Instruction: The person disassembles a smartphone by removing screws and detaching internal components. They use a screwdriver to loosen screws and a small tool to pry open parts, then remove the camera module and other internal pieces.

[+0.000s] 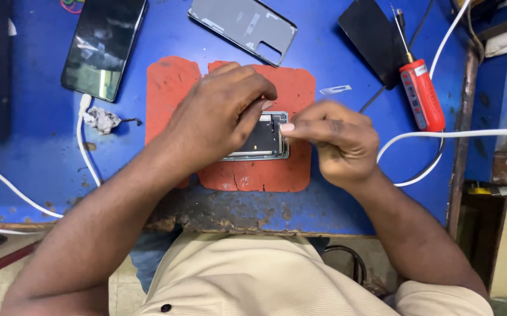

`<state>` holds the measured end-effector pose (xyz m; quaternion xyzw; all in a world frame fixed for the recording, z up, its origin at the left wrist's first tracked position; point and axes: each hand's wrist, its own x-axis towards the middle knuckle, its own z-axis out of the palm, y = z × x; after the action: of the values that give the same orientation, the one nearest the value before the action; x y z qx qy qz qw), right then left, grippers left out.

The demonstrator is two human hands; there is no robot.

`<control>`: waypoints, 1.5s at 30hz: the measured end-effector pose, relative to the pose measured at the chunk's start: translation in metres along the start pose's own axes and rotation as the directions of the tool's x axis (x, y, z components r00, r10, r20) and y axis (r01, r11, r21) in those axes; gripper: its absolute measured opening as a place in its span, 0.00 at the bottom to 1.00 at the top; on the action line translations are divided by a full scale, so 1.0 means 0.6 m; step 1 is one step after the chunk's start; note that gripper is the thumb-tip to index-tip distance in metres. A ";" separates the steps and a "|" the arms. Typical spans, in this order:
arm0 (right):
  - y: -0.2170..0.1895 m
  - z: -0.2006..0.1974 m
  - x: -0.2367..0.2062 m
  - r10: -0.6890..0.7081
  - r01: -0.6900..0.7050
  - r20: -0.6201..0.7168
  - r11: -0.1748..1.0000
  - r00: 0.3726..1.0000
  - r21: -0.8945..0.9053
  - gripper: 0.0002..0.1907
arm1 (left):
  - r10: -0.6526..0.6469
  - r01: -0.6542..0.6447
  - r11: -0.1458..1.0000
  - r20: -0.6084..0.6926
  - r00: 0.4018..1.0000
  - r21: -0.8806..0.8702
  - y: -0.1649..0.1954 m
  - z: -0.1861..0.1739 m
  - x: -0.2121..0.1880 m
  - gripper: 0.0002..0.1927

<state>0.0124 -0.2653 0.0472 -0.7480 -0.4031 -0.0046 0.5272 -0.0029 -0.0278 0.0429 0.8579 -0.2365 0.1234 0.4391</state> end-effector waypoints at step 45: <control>-0.001 -0.023 -0.007 -0.096 0.080 -0.107 0.986 0.990 -0.145 0.17 | 0.091 -0.132 0.974 0.217 0.972 0.184 -0.005 0.062 -0.018 0.08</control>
<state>0.0150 -0.2784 0.0521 -0.7631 -0.4039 -0.0987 0.4948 -0.0106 -0.0532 0.0149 0.8906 -0.3157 0.0807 0.3172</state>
